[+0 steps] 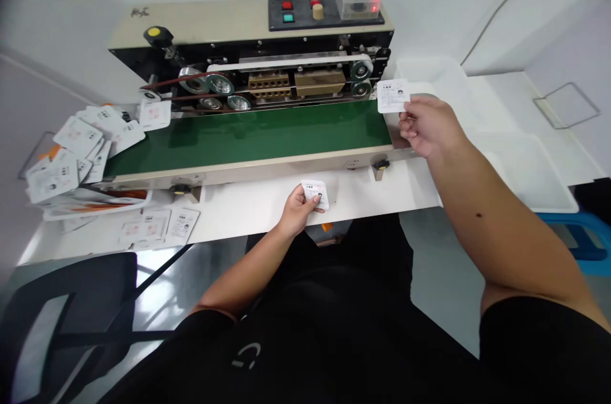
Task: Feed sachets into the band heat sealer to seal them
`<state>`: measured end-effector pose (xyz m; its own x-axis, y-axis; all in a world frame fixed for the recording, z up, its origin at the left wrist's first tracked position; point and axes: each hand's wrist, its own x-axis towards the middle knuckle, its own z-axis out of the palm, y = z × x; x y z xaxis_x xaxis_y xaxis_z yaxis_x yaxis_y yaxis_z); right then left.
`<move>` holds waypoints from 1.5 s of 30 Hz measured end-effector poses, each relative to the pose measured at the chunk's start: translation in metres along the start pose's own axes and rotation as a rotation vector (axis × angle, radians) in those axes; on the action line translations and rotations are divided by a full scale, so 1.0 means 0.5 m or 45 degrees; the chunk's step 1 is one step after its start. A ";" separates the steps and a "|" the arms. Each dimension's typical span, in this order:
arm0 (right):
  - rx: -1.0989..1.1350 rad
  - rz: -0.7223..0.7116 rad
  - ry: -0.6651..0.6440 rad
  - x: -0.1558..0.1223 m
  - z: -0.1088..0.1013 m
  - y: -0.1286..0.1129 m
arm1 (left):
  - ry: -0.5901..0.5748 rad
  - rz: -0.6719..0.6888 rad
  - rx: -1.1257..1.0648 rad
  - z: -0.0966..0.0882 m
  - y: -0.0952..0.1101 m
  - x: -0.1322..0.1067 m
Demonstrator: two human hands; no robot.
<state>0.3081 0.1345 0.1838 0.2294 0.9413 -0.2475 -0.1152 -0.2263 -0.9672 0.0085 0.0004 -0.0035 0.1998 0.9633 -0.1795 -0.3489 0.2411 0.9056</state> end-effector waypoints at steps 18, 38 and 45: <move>-0.082 0.038 -0.054 0.047 0.109 0.003 | -0.015 -0.007 -0.002 -0.006 -0.007 -0.001; -0.138 -0.002 -0.460 -0.254 0.158 0.428 | -0.038 -0.009 0.052 0.010 0.008 -0.002; -0.117 0.026 -0.444 -0.249 0.147 0.442 | -0.047 0.037 0.093 0.006 0.000 0.000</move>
<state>0.1828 -0.0143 0.0052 -0.1175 0.9615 -0.2484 -0.0252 -0.2529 -0.9672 0.0112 0.0001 -0.0023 0.2247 0.9643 -0.1400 -0.2875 0.2029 0.9360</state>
